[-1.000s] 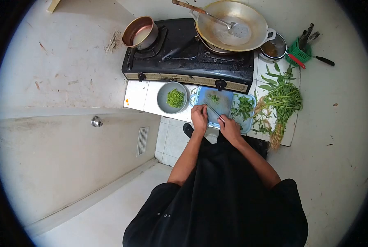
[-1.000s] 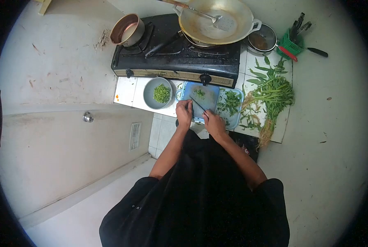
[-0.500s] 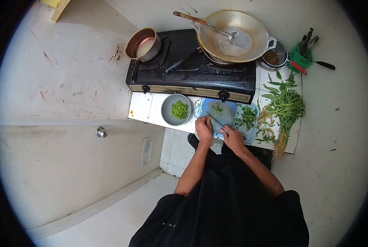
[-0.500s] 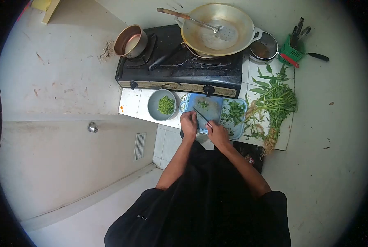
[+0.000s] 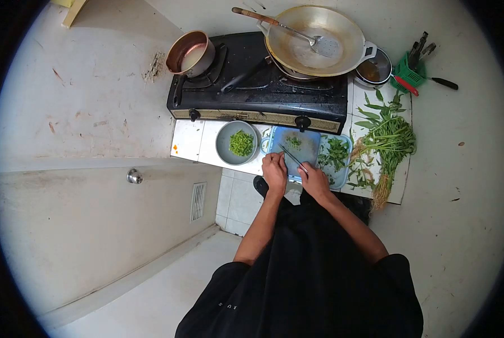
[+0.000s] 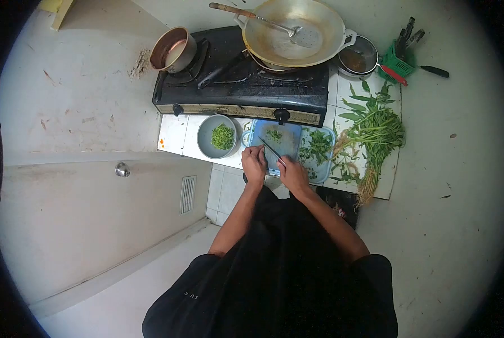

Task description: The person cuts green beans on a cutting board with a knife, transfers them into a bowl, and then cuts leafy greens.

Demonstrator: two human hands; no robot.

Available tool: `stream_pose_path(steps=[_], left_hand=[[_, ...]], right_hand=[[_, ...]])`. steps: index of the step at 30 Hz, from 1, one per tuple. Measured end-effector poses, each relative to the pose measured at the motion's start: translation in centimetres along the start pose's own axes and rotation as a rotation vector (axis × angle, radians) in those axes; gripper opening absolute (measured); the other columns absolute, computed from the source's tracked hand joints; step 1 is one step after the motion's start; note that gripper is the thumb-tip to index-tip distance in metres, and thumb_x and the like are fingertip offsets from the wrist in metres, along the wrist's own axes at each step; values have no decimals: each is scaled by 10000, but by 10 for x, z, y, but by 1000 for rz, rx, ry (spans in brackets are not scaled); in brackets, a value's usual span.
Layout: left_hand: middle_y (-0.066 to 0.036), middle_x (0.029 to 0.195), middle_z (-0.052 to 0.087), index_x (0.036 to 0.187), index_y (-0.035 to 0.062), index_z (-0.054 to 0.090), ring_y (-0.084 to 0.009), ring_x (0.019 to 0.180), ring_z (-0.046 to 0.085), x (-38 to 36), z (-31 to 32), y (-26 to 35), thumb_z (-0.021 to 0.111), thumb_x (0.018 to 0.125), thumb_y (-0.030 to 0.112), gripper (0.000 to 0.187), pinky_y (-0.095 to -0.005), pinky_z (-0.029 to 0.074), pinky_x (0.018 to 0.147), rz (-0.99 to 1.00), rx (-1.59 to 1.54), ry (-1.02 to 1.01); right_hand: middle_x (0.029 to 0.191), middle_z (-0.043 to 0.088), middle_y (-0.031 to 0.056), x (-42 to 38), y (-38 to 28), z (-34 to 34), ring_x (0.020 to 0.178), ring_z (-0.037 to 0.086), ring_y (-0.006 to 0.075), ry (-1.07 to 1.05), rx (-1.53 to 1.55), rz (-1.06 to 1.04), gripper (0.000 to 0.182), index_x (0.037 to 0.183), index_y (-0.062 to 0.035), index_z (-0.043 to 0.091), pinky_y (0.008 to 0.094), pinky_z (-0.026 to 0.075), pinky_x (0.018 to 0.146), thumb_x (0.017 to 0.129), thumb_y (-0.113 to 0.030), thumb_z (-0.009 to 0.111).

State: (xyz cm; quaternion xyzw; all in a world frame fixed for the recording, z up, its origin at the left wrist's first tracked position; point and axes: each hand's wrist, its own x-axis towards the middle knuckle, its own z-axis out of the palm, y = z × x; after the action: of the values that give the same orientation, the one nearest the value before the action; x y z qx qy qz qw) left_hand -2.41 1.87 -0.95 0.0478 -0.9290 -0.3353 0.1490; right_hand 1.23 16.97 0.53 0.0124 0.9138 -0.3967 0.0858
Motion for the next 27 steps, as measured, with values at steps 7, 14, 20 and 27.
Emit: stream_pose_path(steps=[7, 14, 20, 27], left_hand=[[-143, 889, 685, 945, 44, 751, -349, 856, 622, 0, 5, -2, 690, 863, 70, 106, -443, 505, 786, -32, -13, 48], [-145, 907, 700, 931, 44, 753, -356, 877, 633, 1, 6, -5, 701, 863, 83, 94, -441, 509, 805, -84, -26, 28], [-153, 911, 701, 958, 27, 753, -358, 883, 633, 0, 5, -9, 688, 871, 77, 119, -439, 506, 818, -102, -104, 19], [-153, 905, 683, 969, 23, 755, -363, 843, 618, -2, 1, -4, 672, 877, 69, 132, -441, 502, 799, 37, 1, 45]], right_hand=[[838, 702, 218, -6, 0, 2, 808, 675, 462, -33, -35, 16, 202, 1050, -115, 601, 562, 526, 712, 980, -302, 570], [842, 699, 223, 11, -6, 8, 800, 676, 464, 55, -84, 34, 209, 1055, -115, 599, 560, 527, 714, 975, -307, 579], [822, 697, 220, -4, 0, -2, 788, 671, 458, 15, 33, -27, 205, 1023, -98, 609, 555, 526, 705, 962, -293, 598], [818, 702, 202, -9, -1, 1, 787, 676, 450, 8, -30, -3, 203, 1026, -102, 609, 553, 530, 707, 953, -291, 613]])
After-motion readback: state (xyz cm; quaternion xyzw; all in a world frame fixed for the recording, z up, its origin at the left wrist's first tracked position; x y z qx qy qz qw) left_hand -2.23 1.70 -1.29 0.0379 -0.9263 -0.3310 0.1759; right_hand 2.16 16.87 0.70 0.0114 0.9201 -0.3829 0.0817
